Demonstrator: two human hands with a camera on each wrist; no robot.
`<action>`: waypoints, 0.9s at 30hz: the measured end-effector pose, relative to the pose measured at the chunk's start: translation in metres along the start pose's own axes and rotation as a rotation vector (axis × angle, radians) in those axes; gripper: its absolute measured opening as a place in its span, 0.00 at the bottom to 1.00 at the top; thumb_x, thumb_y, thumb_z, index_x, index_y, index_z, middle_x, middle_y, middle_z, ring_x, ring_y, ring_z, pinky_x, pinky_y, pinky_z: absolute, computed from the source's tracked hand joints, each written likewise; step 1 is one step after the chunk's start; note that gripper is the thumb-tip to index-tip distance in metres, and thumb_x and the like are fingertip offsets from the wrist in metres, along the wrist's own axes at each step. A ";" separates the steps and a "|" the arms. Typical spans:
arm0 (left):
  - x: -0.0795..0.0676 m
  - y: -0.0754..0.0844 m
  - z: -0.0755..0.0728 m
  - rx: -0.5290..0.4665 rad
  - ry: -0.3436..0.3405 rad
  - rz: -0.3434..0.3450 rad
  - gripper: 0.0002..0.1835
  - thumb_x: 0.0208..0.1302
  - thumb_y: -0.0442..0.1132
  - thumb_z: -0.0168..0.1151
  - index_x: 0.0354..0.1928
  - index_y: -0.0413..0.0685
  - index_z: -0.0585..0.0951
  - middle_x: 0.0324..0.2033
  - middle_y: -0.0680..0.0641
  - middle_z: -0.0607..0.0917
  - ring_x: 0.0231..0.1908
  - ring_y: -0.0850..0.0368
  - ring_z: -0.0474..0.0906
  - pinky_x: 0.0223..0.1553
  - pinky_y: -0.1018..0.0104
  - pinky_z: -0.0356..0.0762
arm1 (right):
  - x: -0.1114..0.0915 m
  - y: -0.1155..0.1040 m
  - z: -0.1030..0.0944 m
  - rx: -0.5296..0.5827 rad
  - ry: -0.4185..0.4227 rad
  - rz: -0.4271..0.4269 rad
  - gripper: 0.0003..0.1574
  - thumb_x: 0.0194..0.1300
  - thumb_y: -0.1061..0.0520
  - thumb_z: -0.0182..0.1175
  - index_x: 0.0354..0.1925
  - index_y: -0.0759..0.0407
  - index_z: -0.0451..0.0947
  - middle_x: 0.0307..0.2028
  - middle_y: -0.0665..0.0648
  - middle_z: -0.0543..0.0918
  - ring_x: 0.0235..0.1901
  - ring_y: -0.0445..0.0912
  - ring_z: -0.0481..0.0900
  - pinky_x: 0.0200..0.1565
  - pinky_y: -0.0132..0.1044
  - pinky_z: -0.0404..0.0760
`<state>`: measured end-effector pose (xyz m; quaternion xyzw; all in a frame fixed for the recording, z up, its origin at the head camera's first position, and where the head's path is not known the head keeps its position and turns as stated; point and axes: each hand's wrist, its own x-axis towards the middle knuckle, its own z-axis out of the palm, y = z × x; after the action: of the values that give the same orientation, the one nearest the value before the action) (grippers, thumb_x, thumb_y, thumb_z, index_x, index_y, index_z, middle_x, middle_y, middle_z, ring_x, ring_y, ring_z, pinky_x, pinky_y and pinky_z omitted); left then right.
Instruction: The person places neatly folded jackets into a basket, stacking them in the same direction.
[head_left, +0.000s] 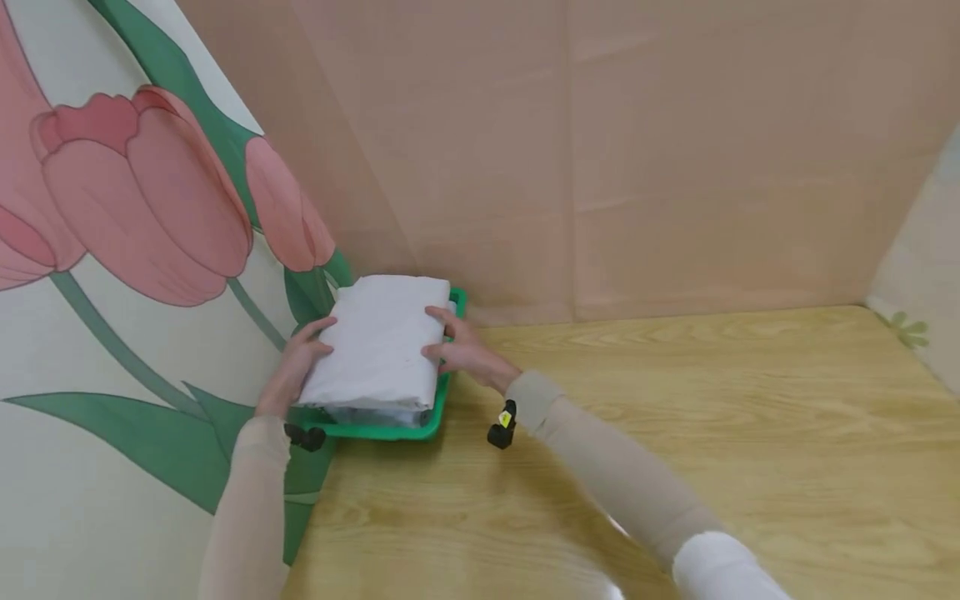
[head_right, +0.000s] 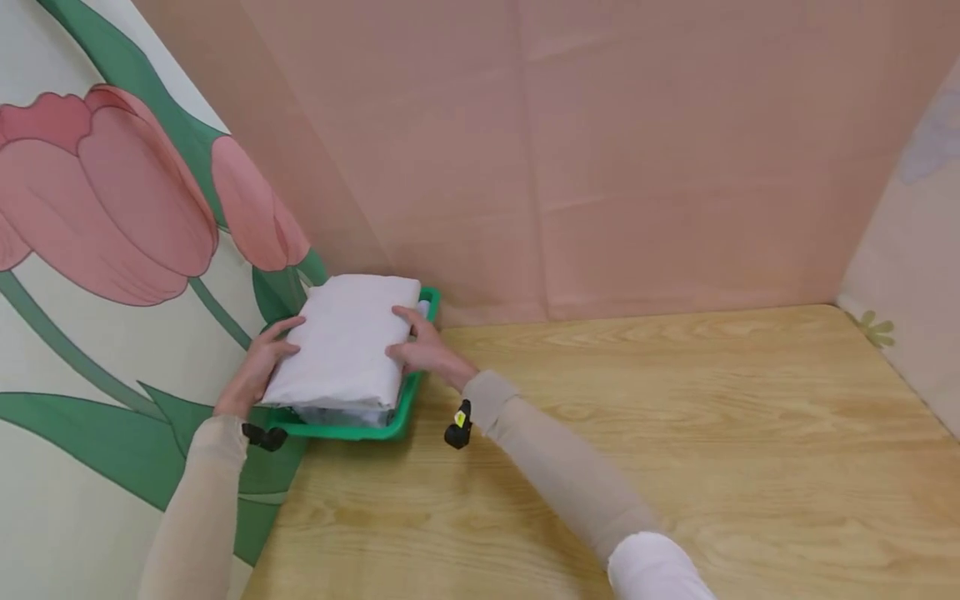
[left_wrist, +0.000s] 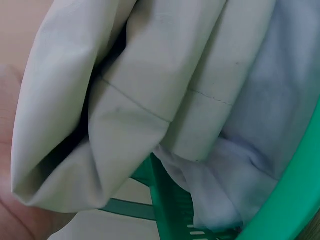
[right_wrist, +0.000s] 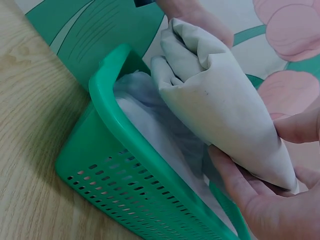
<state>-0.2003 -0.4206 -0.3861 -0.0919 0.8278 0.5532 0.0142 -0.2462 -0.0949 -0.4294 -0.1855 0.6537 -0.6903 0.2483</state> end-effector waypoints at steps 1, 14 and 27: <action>0.001 -0.002 -0.002 -0.005 -0.003 -0.003 0.37 0.73 0.27 0.50 0.83 0.46 0.62 0.86 0.40 0.49 0.82 0.40 0.47 0.81 0.43 0.48 | 0.001 0.000 0.002 -0.002 -0.006 0.002 0.52 0.74 0.62 0.64 0.85 0.38 0.54 0.77 0.68 0.63 0.63 0.60 0.79 0.51 0.49 0.89; 0.016 -0.023 -0.012 0.024 -0.033 -0.044 0.37 0.72 0.25 0.48 0.83 0.43 0.61 0.86 0.37 0.45 0.83 0.40 0.41 0.82 0.43 0.42 | 0.009 0.008 0.017 0.005 -0.013 0.058 0.52 0.76 0.63 0.60 0.86 0.40 0.49 0.83 0.68 0.53 0.71 0.62 0.72 0.61 0.55 0.84; 0.025 -0.033 -0.005 0.082 -0.038 -0.056 0.37 0.71 0.27 0.50 0.83 0.42 0.62 0.85 0.36 0.48 0.84 0.40 0.40 0.83 0.46 0.38 | 0.014 0.015 0.017 0.025 0.006 0.097 0.51 0.75 0.67 0.56 0.87 0.50 0.46 0.83 0.71 0.51 0.74 0.64 0.69 0.67 0.58 0.79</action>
<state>-0.2192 -0.4409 -0.4179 -0.1040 0.8466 0.5197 0.0493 -0.2463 -0.1175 -0.4441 -0.1487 0.6540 -0.6861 0.2818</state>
